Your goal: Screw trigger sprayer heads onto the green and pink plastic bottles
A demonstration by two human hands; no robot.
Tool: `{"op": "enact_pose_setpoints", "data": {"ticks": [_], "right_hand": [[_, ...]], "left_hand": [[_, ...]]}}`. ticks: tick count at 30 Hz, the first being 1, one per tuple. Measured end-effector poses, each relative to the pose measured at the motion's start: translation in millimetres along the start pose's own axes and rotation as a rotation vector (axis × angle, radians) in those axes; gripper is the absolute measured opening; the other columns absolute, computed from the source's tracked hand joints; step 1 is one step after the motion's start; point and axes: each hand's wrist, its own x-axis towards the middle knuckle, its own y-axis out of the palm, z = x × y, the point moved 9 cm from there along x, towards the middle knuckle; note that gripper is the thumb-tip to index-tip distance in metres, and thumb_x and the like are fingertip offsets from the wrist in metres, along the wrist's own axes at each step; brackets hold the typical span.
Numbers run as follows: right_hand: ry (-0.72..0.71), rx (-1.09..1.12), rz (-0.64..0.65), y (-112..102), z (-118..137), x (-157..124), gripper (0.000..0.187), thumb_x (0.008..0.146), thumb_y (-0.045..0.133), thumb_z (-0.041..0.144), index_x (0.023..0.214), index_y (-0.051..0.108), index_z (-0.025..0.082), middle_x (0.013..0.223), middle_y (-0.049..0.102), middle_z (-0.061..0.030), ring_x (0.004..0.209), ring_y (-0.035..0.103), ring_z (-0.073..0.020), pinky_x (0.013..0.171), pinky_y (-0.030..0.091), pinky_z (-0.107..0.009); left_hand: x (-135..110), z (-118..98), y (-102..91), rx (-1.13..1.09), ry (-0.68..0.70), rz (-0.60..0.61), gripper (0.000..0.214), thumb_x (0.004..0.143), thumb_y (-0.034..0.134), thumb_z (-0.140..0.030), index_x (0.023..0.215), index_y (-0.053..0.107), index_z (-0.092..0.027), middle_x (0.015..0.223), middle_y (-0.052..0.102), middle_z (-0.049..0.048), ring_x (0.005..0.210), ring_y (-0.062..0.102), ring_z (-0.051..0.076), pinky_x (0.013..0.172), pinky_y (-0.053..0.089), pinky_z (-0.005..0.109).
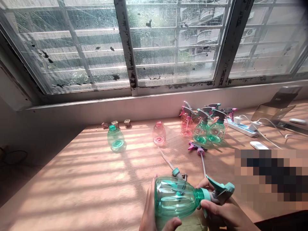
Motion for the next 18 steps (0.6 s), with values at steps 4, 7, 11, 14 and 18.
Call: {"op": "enact_pose_setpoints", "data": {"ticks": [4, 7, 11, 14, 18], "right_hand": [[-0.056, 0.020, -0.006, 0.2, 7.0, 1.2, 0.053, 0.070, 0.089, 0.061, 0.100, 0.066, 0.024, 0.068, 0.060, 0.0044, 0.057, 0.056, -0.0151, 0.057, 0.044, -0.029], [-0.068, 0.041, -0.009, 0.6, 8.2, 0.8, 0.053, 0.070, 0.088, 0.062, 0.101, 0.066, 0.025, 0.068, 0.061, 0.0035, 0.061, 0.060, -0.0178, 0.059, 0.047, -0.030], [-0.070, 0.002, -0.012, 2.4, 8.8, -1.4, 0.053, 0.069, 0.089, 0.063, 0.099, 0.067, 0.025, 0.067, 0.060, 0.0035, 0.062, 0.061, -0.0196, 0.060, 0.048, -0.032], [-0.040, 0.003, 0.023, 6.0, 6.7, -1.7, 0.055, 0.069, 0.088, 0.065, 0.101, 0.068, 0.024, 0.065, 0.059, 0.0045, 0.057, 0.058, -0.0173, 0.060, 0.047, -0.032], [-0.056, 0.066, 0.059, 7.4, 7.4, 0.0, 0.053, 0.071, 0.086, 0.065, 0.098, 0.067, 0.024, 0.062, 0.055, 0.0053, 0.058, 0.059, -0.0180, 0.061, 0.047, -0.033]], "left_hand": [[-0.5, -7.9, 2.6, 0.037, 0.009, -0.029, 0.087, 0.095, 0.066, -0.062, 0.167, 0.021, -0.042, 0.168, 0.042, 0.0041, 0.154, 0.041, 0.034, 0.128, 0.032, 0.047], [-1.0, -7.8, 0.2, 0.054, -0.007, -0.079, 0.082, 0.097, 0.064, -0.061, 0.166, 0.027, -0.040, 0.170, 0.039, 0.0046, 0.158, 0.034, 0.034, 0.130, 0.026, 0.049], [1.1, -3.6, 1.4, -0.042, 0.003, -0.036, 0.100, 0.087, 0.070, -0.072, 0.167, 0.025, -0.031, 0.163, 0.049, 0.0127, 0.151, 0.045, 0.039, 0.127, 0.034, 0.052], [2.0, 1.0, -5.2, -0.003, -0.006, -0.078, 0.090, 0.089, 0.071, -0.067, 0.163, 0.037, -0.028, 0.163, 0.048, 0.0130, 0.151, 0.044, 0.040, 0.128, 0.033, 0.051], [0.2, 0.8, -9.7, 0.089, 0.031, -0.139, 0.082, 0.092, 0.072, -0.060, 0.162, 0.039, -0.033, 0.168, 0.042, 0.0077, 0.160, 0.028, 0.039, 0.131, 0.026, 0.053]]}}
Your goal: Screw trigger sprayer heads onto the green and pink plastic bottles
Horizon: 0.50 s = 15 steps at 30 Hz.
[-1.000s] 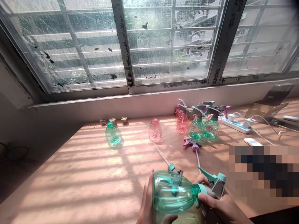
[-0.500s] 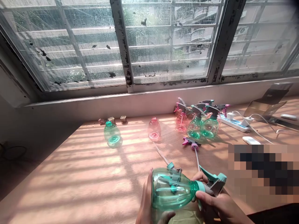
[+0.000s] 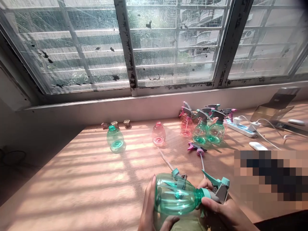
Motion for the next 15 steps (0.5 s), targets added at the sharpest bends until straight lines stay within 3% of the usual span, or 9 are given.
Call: {"op": "enact_pose_setpoints", "data": {"ticks": [3, 7, 10, 15], "right_hand": [[-0.043, 0.021, 0.003, -1.3, 2.0, 0.7, 0.052, 0.071, 0.086, 0.066, 0.094, 0.066, 0.024, 0.067, 0.059, 0.0028, 0.064, 0.063, -0.0207, 0.064, 0.048, -0.034], [-0.049, -0.032, -0.007, -2.7, -0.1, -0.3, 0.053, 0.073, 0.083, 0.069, 0.092, 0.065, 0.023, 0.071, 0.066, -0.0008, 0.065, 0.064, -0.0217, 0.065, 0.048, -0.035], [-0.043, -0.064, -0.011, -2.4, -1.9, -0.4, 0.052, 0.074, 0.082, 0.069, 0.092, 0.066, 0.023, 0.070, 0.067, -0.0010, 0.065, 0.063, -0.0216, 0.067, 0.048, -0.036], [-0.066, -0.074, -0.097, -9.0, -1.0, 2.9, 0.050, 0.074, 0.083, 0.068, 0.088, 0.069, 0.023, 0.074, 0.067, -0.0014, 0.066, 0.063, -0.0211, 0.067, 0.050, -0.037]], "left_hand": [[-1.5, 2.3, 1.6, 0.014, -0.014, 0.001, 0.075, 0.097, 0.064, -0.058, 0.163, 0.036, -0.035, 0.170, 0.040, 0.0054, 0.162, 0.024, 0.035, 0.131, 0.024, 0.051], [-1.1, 2.2, 6.9, -0.063, -0.049, 0.071, 0.094, 0.088, 0.072, -0.067, 0.165, 0.032, -0.030, 0.165, 0.047, 0.0106, 0.154, 0.042, 0.037, 0.128, 0.033, 0.048], [0.4, -0.1, 6.8, -0.101, -0.075, 0.082, 0.082, 0.094, 0.066, -0.065, 0.162, 0.039, -0.029, 0.158, 0.057, 0.0112, 0.147, 0.052, 0.037, 0.125, 0.039, 0.047], [3.0, -10.5, -0.8, 0.015, 0.050, -0.024, 0.066, 0.098, 0.064, -0.054, 0.159, 0.046, -0.034, 0.168, 0.042, 0.0055, 0.159, 0.031, 0.035, 0.131, 0.024, 0.050]]}}
